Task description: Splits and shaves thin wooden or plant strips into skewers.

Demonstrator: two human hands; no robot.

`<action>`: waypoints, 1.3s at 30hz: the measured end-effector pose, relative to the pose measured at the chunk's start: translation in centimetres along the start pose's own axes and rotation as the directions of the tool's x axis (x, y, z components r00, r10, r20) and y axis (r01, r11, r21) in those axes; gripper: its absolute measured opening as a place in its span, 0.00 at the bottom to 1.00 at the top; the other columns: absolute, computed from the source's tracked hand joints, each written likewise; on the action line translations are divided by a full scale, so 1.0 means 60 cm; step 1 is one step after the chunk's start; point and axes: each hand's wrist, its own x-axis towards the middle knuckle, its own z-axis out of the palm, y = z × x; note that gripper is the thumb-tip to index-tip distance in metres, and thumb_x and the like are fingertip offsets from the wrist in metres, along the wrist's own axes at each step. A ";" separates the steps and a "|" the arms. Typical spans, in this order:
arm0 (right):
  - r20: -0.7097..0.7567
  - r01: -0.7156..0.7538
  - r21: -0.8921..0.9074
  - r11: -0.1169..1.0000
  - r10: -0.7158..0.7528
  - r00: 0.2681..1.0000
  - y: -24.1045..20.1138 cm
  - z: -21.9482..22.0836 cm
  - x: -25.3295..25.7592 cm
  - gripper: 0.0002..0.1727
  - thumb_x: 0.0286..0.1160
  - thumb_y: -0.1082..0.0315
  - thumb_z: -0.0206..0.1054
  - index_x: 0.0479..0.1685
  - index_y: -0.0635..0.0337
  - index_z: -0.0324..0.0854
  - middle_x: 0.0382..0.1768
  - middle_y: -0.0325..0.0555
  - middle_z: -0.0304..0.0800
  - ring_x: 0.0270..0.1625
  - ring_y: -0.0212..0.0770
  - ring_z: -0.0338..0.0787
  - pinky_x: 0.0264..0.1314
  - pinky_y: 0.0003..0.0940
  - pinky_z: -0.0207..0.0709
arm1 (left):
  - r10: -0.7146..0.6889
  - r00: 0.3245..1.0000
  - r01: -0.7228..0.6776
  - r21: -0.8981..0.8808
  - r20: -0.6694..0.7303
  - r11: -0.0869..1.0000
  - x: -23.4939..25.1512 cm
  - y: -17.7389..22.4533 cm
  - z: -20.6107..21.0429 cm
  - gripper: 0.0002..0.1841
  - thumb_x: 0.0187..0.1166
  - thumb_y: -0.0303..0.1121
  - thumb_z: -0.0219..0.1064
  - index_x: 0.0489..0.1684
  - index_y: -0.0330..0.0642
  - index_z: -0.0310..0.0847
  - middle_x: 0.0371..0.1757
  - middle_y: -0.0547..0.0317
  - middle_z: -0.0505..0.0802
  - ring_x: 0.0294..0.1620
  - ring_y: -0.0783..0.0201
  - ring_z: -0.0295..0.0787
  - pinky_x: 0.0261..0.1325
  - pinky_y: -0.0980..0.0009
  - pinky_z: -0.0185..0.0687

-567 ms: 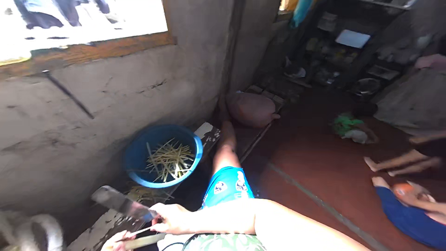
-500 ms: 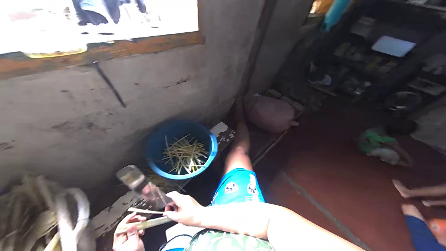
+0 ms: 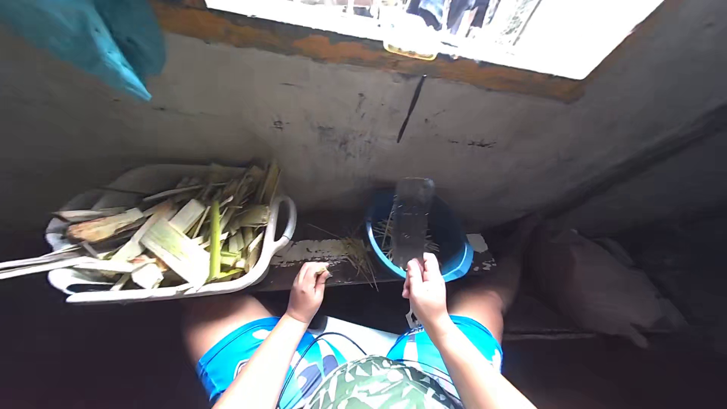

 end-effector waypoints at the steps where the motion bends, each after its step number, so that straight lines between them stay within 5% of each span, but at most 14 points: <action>1: 0.104 0.049 -0.075 0.996 -0.041 0.994 -0.004 0.009 -0.012 0.13 0.86 0.67 0.52 0.55 0.67 0.75 0.23 0.36 0.80 0.18 0.28 0.80 0.23 0.27 0.81 | 0.010 1.000 -0.010 -0.019 0.008 1.000 0.000 0.000 0.004 0.13 0.85 0.32 0.62 0.44 0.29 0.88 0.46 0.42 0.94 0.52 0.54 0.94 0.64 0.65 0.86; 4: 0.374 0.167 -0.280 0.945 -0.053 0.926 -0.028 0.033 -0.039 0.15 0.88 0.64 0.52 0.58 0.64 0.78 0.30 0.46 0.87 0.29 0.41 0.88 0.35 0.43 0.85 | 0.034 0.999 -0.033 -0.022 0.039 0.999 -0.003 0.002 0.008 0.12 0.82 0.32 0.66 0.38 0.29 0.88 0.44 0.42 0.95 0.49 0.53 0.95 0.62 0.65 0.88; 7: 0.452 0.325 -0.358 0.875 -0.142 0.881 -0.039 0.057 -0.061 0.13 0.87 0.64 0.53 0.55 0.61 0.79 0.30 0.45 0.88 0.32 0.42 0.91 0.34 0.41 0.85 | 0.053 0.998 -0.054 0.017 0.017 0.998 -0.002 0.004 0.010 0.10 0.80 0.30 0.65 0.38 0.29 0.87 0.41 0.42 0.94 0.46 0.53 0.95 0.58 0.66 0.90; 15: 0.454 0.395 -0.443 0.805 -0.179 0.873 -0.038 0.073 -0.069 0.12 0.86 0.65 0.54 0.53 0.60 0.80 0.29 0.44 0.88 0.30 0.41 0.91 0.31 0.37 0.85 | -0.021 1.000 0.021 0.082 0.001 0.996 0.005 0.003 0.006 0.09 0.74 0.28 0.63 0.38 0.29 0.86 0.40 0.42 0.93 0.39 0.54 0.94 0.49 0.66 0.91; 39: 0.444 0.435 -0.452 0.779 -0.226 0.867 -0.044 0.068 -0.063 0.12 0.85 0.67 0.54 0.53 0.60 0.81 0.32 0.44 0.89 0.32 0.40 0.91 0.33 0.36 0.86 | 0.019 0.999 -0.021 0.066 0.033 0.998 0.003 0.003 0.009 0.07 0.73 0.26 0.66 0.36 0.29 0.85 0.37 0.42 0.92 0.37 0.53 0.94 0.47 0.65 0.91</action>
